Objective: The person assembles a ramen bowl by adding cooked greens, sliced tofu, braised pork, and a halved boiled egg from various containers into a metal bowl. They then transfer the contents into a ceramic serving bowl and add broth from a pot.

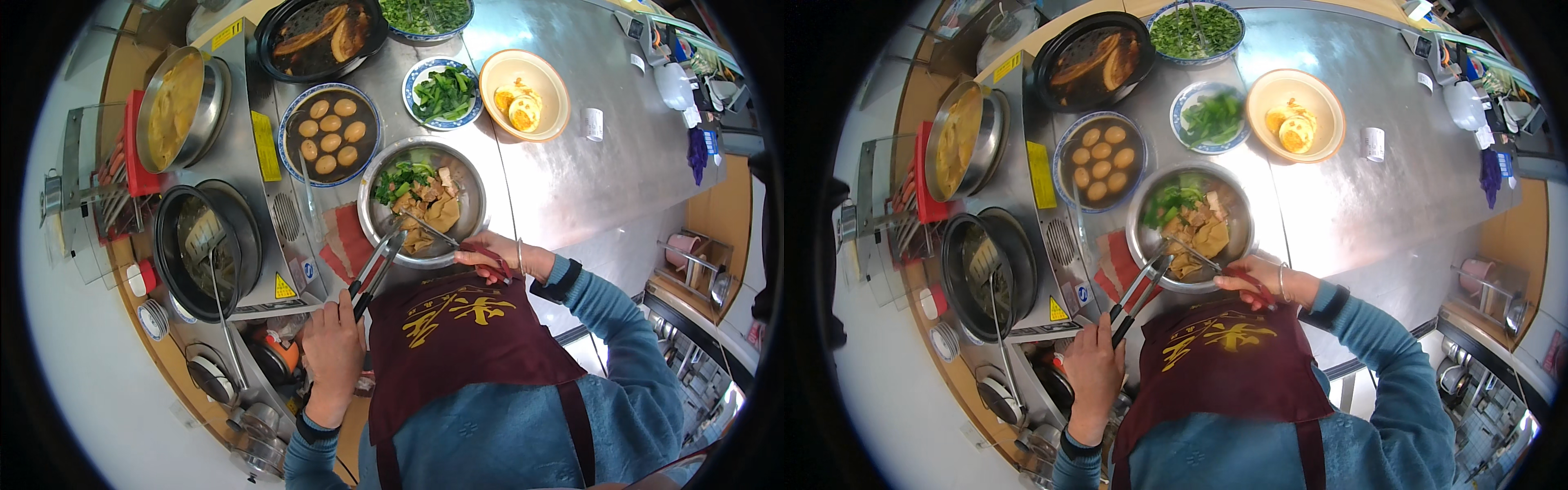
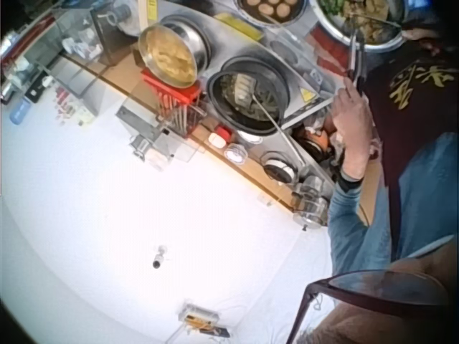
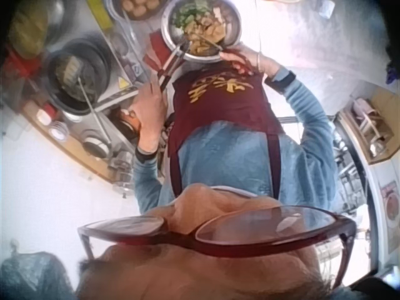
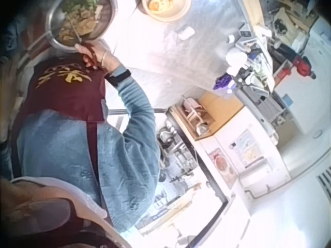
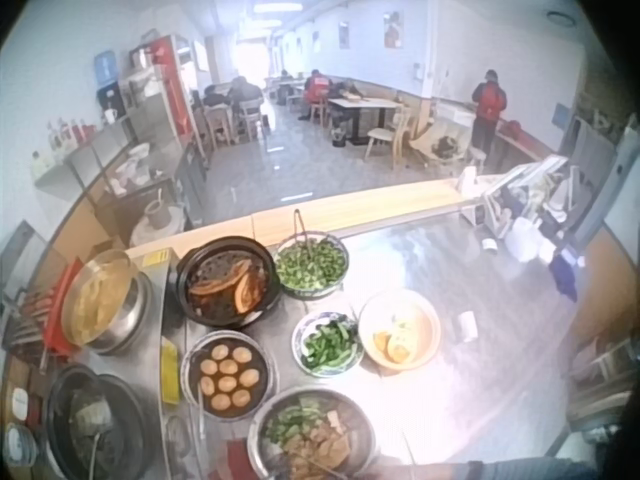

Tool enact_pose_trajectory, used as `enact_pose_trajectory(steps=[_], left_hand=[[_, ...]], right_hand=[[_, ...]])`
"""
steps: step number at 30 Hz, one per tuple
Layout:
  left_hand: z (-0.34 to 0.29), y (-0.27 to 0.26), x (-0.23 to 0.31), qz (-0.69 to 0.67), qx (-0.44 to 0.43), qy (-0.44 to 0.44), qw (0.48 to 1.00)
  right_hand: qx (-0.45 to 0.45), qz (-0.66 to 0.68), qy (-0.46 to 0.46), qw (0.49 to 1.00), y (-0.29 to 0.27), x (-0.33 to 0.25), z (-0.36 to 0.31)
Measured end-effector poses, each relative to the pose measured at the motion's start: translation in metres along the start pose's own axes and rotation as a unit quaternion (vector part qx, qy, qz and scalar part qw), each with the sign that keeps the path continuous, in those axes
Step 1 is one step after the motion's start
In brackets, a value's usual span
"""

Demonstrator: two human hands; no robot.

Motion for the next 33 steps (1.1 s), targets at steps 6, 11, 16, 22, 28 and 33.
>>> enact_pose_trajectory(steps=[6,11,16,22,28,33], left_hand=[[0.001,-0.001,-0.010,-0.051,-0.018,-0.044,0.998],[0.024,0.006,-0.021,-0.087,-0.025,-0.069,0.994],[0.049,0.023,-0.036,-0.123,-0.059,-0.066,0.988],[0.055,-0.003,-0.042,-0.108,-0.017,-0.037,0.993],[0.105,-0.006,-0.036,-0.003,-0.006,0.062,0.998],[0.144,0.001,-0.051,0.013,-0.060,0.096,0.994]], right_hand=[[0.070,-0.064,-0.007,0.995,-0.001,0.001,-0.011],[0.064,-0.007,-0.047,0.997,-0.005,0.007,-0.026],[0.061,0.059,-0.020,0.996,-0.017,0.024,-0.030],[-0.016,0.118,-0.003,0.993,-0.012,0.023,-0.023],[-0.047,0.140,-0.023,0.989,-0.007,0.016,-0.019],[-0.049,0.162,-0.022,0.985,-0.004,0.014,-0.012]])
Point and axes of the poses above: each hand's wrist, its own z-axis towards the middle knuckle, its own y-axis out of the palm, x = y × z, the point moved 6 cm from there along z, towards the middle knuckle, and after that the axes turned 15 degrees about y, right-handed, at the moved point
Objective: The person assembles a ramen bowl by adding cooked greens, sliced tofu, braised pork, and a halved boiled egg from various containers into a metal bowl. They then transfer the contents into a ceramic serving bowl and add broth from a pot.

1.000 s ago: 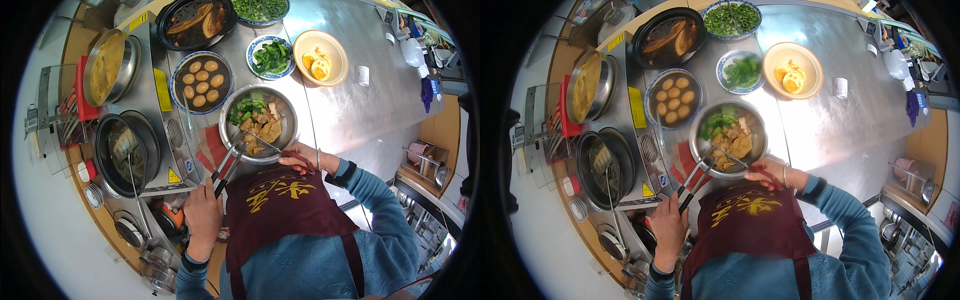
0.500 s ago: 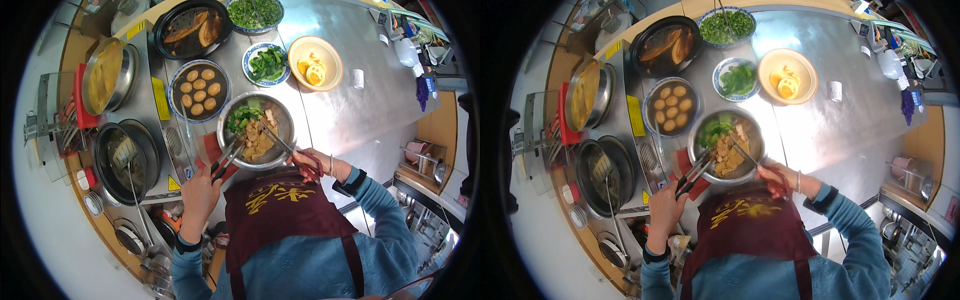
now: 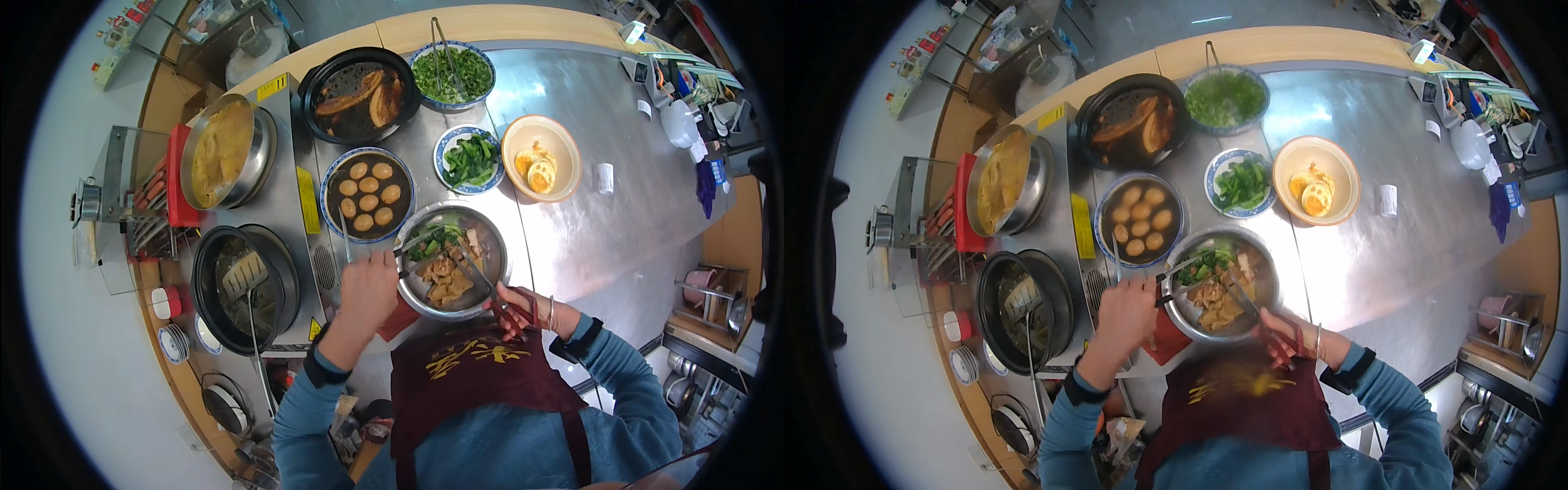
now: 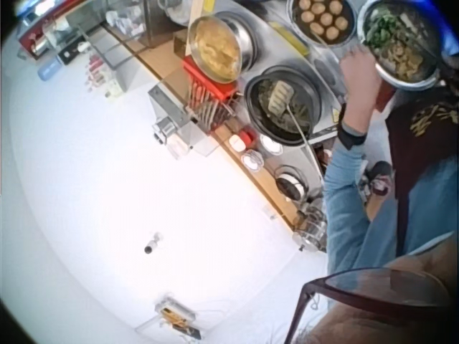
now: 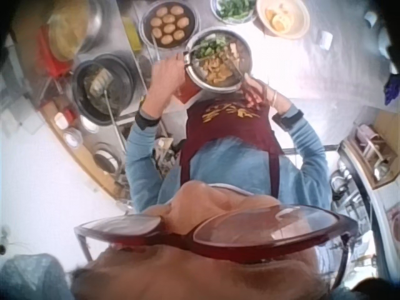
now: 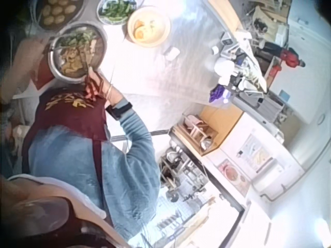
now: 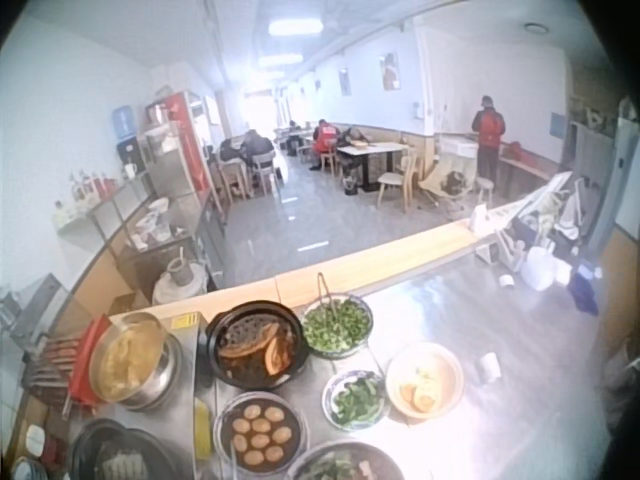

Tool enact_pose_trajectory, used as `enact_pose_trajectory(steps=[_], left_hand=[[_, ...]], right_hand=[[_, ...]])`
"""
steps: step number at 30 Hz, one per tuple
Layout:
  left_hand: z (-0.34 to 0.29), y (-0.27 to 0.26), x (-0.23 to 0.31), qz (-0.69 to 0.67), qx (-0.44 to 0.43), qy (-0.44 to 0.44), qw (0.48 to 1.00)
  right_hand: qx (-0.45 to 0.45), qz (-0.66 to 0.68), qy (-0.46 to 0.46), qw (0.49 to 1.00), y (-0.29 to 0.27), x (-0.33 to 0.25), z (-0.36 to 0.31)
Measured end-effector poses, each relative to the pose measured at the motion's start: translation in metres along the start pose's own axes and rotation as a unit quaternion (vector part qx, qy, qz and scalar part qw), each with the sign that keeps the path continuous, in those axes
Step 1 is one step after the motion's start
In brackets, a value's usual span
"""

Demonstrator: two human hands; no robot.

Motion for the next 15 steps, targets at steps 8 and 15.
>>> enact_pose_trajectory(steps=[8,15], left_hand=[[-0.023,-0.024,-0.022,-0.061,-0.049,-0.029,0.997],[0.017,-0.029,-0.011,0.013,0.001,0.076,0.997]], right_hand=[[-0.006,0.049,-0.020,0.999,0.000,0.008,-0.004],[0.008,0.060,0.002,0.998,0.008,0.009,-0.004]])
Point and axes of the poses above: each hand's wrist, its own z-axis towards the middle knuckle, its own y-axis out of the palm, x = y × z, the point moved 6 cm from there along z, towards the middle knuckle, and after that the axes turned 15 degrees about y, right-handed, at the moved point
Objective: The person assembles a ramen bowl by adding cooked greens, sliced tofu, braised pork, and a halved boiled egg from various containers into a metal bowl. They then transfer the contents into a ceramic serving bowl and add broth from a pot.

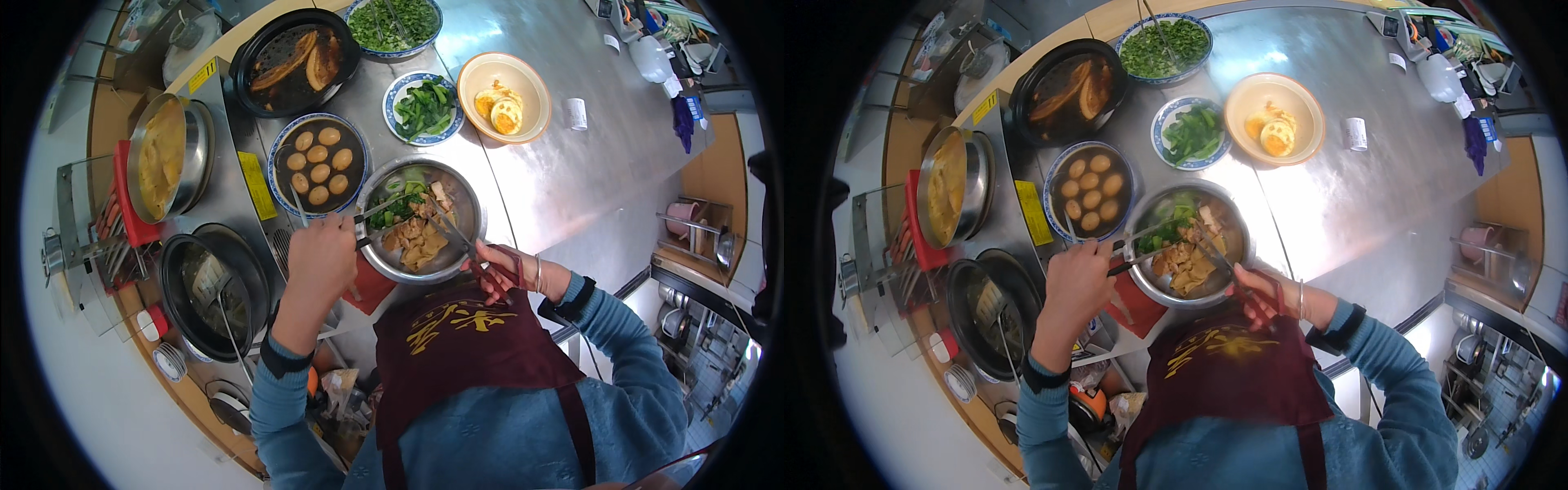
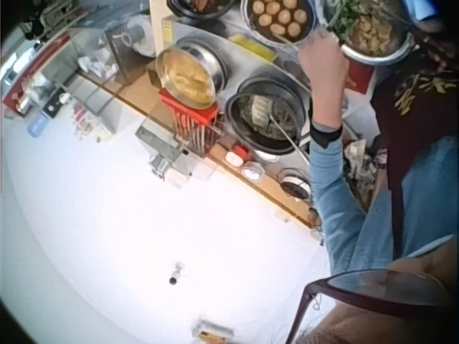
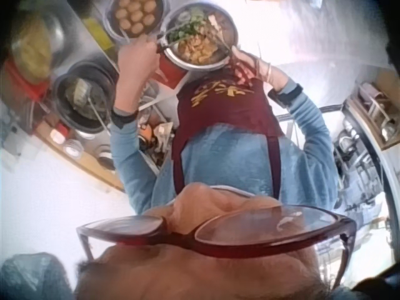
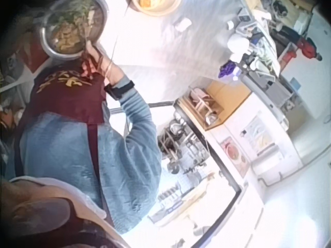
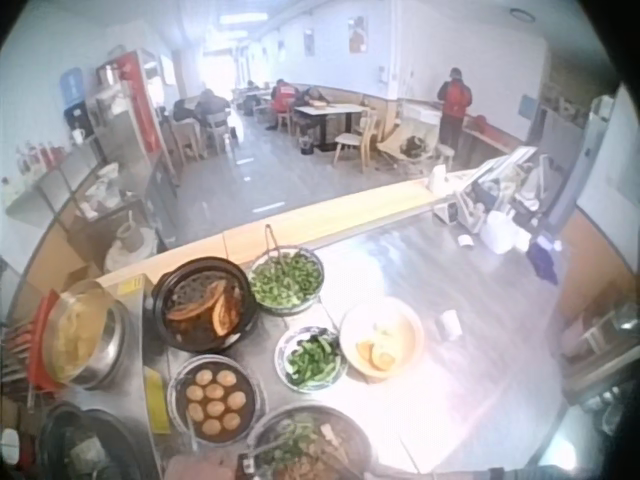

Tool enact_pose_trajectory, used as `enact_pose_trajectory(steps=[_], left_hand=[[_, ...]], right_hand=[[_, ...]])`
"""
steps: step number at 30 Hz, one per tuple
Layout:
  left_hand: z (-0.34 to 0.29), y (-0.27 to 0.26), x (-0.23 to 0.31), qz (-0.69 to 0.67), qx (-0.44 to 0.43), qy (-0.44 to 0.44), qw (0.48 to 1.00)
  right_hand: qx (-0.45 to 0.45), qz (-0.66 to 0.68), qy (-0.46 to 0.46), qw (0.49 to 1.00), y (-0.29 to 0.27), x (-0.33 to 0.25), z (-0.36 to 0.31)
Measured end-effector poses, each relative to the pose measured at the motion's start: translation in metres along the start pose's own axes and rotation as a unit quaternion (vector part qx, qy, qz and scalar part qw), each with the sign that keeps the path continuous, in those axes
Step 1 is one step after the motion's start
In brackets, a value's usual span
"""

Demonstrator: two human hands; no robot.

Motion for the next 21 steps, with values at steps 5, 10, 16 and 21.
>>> enact_pose_trajectory(steps=[5,10,16,21], left_hand=[[0.018,0.009,-0.011,-0.003,-0.069,0.026,0.997],[-0.007,-0.006,-0.011,-0.054,-0.014,0.007,0.998],[-0.043,-0.007,-0.005,-0.077,-0.003,-0.049,0.996],[-0.057,-0.003,0.018,-0.037,0.025,-0.031,0.999]], right_hand=[[-0.007,0.004,0.006,1.000,0.003,-0.001,-0.004],[-0.001,-0.027,0.022,0.999,0.002,0.000,-0.012],[0.003,0.012,0.039,0.999,0.005,-0.006,0.010],[0.024,0.004,0.003,1.000,0.005,-0.021,0.016]])
Point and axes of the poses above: each hand's wrist, its own z-axis towards the middle knuckle, its own y-axis out of the palm, x = y × z, the point moved 6 cm from there along z, towards the middle knuckle, and after that the axes turned 15 degrees about y, right-handed, at the moved point
